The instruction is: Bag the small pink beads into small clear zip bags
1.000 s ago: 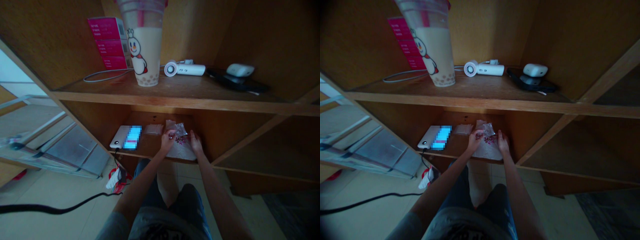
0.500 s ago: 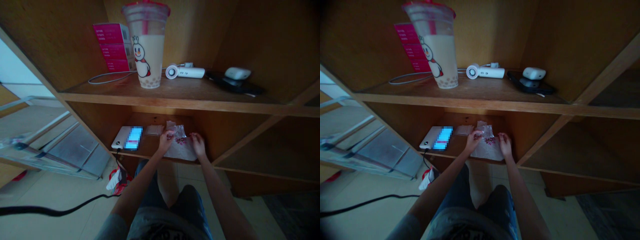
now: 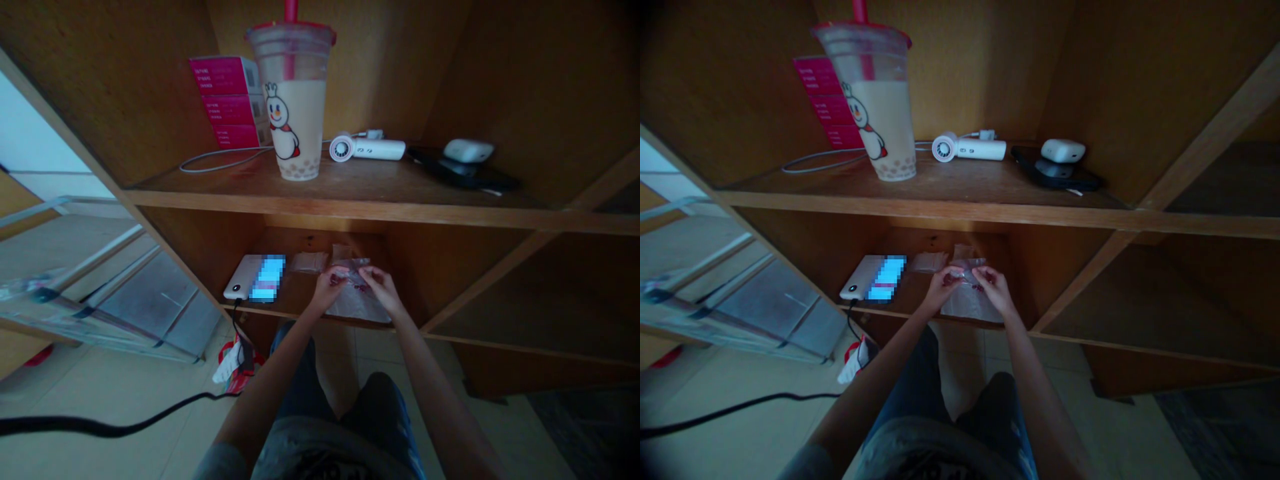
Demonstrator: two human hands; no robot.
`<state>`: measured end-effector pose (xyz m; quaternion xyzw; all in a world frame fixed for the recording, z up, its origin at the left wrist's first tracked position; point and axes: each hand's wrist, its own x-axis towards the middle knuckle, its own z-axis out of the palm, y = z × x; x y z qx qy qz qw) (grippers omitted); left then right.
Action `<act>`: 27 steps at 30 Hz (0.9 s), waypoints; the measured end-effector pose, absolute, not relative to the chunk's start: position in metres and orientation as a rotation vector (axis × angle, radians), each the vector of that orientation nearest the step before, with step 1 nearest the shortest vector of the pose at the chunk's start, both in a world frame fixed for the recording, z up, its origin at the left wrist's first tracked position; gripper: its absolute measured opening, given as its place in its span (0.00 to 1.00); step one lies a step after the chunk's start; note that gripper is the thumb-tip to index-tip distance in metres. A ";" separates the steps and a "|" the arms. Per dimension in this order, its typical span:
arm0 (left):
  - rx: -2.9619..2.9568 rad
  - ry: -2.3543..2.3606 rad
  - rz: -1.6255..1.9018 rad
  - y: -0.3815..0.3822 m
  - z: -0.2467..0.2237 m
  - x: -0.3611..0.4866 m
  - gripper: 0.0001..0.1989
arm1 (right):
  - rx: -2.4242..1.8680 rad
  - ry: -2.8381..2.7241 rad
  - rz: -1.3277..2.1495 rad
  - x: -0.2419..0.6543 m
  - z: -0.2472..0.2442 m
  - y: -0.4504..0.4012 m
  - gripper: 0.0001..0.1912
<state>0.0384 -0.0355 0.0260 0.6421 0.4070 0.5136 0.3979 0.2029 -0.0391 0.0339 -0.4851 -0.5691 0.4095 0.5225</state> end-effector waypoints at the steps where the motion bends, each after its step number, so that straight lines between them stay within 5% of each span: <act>1: 1.618 1.030 1.303 -0.036 0.026 0.036 0.11 | -1.157 -1.350 0.988 0.202 0.032 -0.039 0.16; 16: 1.437 0.917 1.275 -0.049 0.037 0.025 0.14 | -1.175 -0.852 1.285 0.175 0.037 -0.057 0.16; 22: 1.355 0.921 1.317 -0.063 0.060 0.028 0.24 | -0.807 -0.543 1.619 0.171 0.034 -0.051 0.14; 27: 1.602 1.102 1.421 -0.073 0.065 0.027 0.19 | -0.571 -0.401 1.739 0.168 0.027 -0.050 0.12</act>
